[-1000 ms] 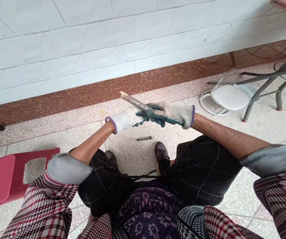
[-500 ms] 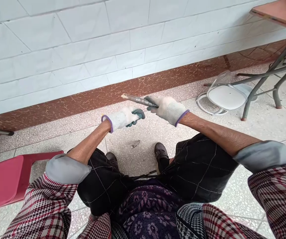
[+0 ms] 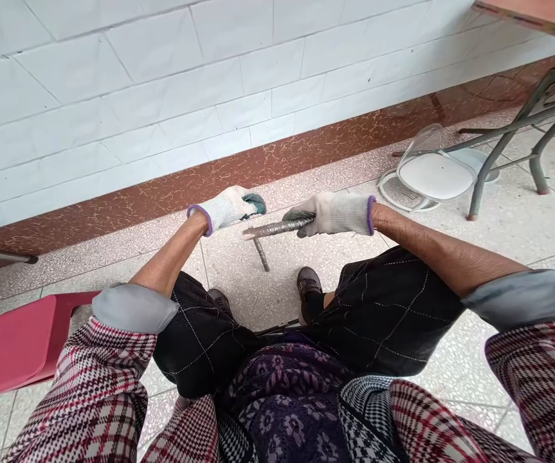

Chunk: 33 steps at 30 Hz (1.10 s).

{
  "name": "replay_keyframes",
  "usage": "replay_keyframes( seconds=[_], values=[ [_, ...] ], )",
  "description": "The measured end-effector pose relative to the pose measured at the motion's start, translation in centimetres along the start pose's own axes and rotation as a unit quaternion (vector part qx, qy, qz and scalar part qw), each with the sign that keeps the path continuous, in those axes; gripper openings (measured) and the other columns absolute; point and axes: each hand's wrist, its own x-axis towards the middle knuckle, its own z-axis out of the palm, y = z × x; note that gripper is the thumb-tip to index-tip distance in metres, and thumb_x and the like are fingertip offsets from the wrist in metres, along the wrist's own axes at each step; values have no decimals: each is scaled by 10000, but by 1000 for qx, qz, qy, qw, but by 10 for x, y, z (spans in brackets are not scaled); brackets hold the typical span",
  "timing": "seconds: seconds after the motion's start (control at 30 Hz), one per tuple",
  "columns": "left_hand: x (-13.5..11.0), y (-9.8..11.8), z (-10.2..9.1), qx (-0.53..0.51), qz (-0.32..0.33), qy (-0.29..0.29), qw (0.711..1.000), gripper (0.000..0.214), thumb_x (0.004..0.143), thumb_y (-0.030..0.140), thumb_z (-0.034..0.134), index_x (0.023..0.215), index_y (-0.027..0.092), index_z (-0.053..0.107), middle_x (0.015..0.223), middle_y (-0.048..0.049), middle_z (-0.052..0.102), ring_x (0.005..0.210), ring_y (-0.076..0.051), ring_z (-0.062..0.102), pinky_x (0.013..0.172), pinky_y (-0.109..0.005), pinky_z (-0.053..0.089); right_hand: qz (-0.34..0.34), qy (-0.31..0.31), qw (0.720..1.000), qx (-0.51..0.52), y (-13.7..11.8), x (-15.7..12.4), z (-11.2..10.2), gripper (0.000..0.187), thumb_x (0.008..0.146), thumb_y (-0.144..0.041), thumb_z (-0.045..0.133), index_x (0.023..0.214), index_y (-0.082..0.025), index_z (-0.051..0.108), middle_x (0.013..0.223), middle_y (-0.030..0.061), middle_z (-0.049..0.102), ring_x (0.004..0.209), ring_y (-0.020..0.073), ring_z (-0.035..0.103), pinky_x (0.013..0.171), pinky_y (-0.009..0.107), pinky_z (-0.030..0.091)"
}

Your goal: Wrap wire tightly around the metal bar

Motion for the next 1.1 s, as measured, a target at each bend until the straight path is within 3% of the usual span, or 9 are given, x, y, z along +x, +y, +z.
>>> replay_keyframes(
  seconds=[0.1, 0.2, 0.27, 0.37, 0.47, 0.57, 0.7, 0.87, 1.1],
  values=[
    [7, 5, 11, -12, 16, -12, 1000, 341, 839, 253, 603, 1109, 160, 790, 888, -79, 739, 742, -158, 584, 632, -263, 426, -26, 48, 991, 122, -1, -10, -7, 382, 810, -272, 723, 1189, -223, 742, 774, -22, 695, 605, 126, 543, 562, 266, 375],
    [9, 15, 28, -25, 14, -20, 999, 311, 857, 257, 610, 1103, 175, 782, 905, -95, 739, 727, -162, 593, 608, -270, 426, 2, 124, 980, 157, -2, -12, -13, 443, 860, -281, 685, 1295, -202, 696, 819, -4, 705, 616, 135, 565, 570, 273, 410],
    [7, 21, 40, -45, 32, -31, 998, 303, 871, 245, 594, 1110, 196, 774, 979, -94, 747, 757, -158, 611, 625, -269, 438, 24, 172, 977, 121, 0, -7, -14, 460, 878, -271, 666, 1333, -203, 675, 913, 21, 729, 704, 164, 619, 627, 286, 449],
    [6, 28, 49, -60, 46, -37, 996, 317, 886, 218, 568, 1138, 209, 761, 1005, -85, 744, 769, -151, 621, 635, -267, 442, 63, 198, 978, -33, 7, 2, -11, 428, 908, -289, 643, 1330, -224, 675, 1025, 67, 743, 856, 228, 664, 715, 326, 468],
    [7, 30, 44, -34, -3, -8, 999, 312, 886, 219, 580, 1137, 176, 760, 892, -84, 723, 672, -142, 578, 587, -276, 410, 89, 164, 965, -184, 12, 8, -7, 368, 951, -291, 579, 1300, -239, 685, 1021, 105, 736, 854, 265, 668, 692, 356, 445],
    [9, 28, 30, 13, -45, 25, 999, 299, 885, 216, 595, 1116, 130, 765, 797, -77, 693, 618, -126, 514, 572, -280, 371, 93, 109, 958, -248, 11, 6, -6, 349, 978, -276, 523, 1283, -258, 693, 999, 113, 730, 809, 271, 663, 644, 360, 415],
    [9, 26, 21, 68, -37, 43, 996, 319, 884, 180, 575, 1131, 101, 761, 868, -86, 708, 663, -115, 489, 610, -272, 364, 96, 46, 965, -240, 6, -6, -6, 356, 965, -278, 539, 1281, -301, 704, 985, 76, 738, 788, 251, 657, 629, 347, 396],
    [6, 26, 24, 74, -37, 18, 996, 346, 913, 190, 554, 1186, 82, 737, 942, -91, 705, 701, -99, 479, 645, -256, 366, 100, -10, 981, -164, 9, -15, -12, 344, 883, -295, 622, 1209, -306, 730, 860, 22, 726, 704, 214, 627, 619, 331, 398],
    [-9, 28, 24, 28, -35, -37, 998, 338, 965, 220, 568, 1245, 98, 713, 995, -93, 675, 797, -114, 547, 718, -286, 397, 147, -2, 961, -233, 9, -8, -7, 314, 921, -228, 569, 1182, -284, 732, 939, 88, 738, 778, 263, 650, 660, 368, 423]
  ],
)
